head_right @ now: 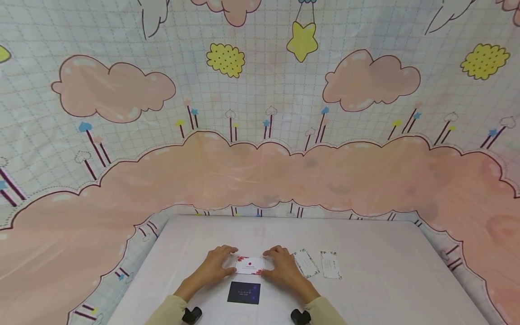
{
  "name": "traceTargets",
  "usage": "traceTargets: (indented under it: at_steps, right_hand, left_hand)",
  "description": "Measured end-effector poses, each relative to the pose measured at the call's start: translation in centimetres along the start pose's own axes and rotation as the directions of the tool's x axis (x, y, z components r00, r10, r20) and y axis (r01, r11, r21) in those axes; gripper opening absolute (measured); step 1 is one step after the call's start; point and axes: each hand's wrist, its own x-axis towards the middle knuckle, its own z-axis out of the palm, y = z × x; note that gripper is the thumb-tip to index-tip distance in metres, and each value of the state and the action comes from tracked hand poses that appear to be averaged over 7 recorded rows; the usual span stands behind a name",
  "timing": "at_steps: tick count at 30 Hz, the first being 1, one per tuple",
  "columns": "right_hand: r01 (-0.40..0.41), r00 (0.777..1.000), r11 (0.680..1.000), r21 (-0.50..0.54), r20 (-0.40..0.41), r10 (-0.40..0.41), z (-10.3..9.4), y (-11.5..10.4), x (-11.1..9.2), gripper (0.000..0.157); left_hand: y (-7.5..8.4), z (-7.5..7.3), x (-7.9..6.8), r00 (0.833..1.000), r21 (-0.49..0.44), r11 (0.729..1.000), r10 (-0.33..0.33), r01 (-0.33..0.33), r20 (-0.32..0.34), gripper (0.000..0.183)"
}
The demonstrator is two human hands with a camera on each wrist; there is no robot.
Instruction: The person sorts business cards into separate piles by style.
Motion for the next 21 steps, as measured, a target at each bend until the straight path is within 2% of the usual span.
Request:
traceTargets:
  at_steps: [5,10,15,21]
  right_hand:
    - [0.015,0.999,0.997,0.072,-0.03,-0.013,-1.1,-0.3,-0.2,0.046]
    - [0.027,0.998,0.991,0.131,-0.052,-0.02,-1.9,-0.5,-0.2,0.046]
    - [0.064,0.997,0.983,0.171,-0.056,-0.055,-2.8,-0.9,0.2,0.049]
    - [0.101,0.995,0.979,0.176,-0.039,-0.096,-3.3,-2.1,0.9,0.048]
  left_hand:
    - [0.3,-0.6,-0.6,0.996,-0.041,0.999,0.022,-0.026,-0.084,0.051]
    - [0.7,-1.0,-1.5,0.985,-0.048,0.999,0.011,-0.02,-0.174,0.05]
    - [1.1,-1.2,-2.5,0.961,-0.049,0.999,-0.017,0.003,-0.277,0.048]
    - [1.2,-1.2,-3.5,0.933,-0.054,0.996,-0.082,0.067,-0.35,0.05]
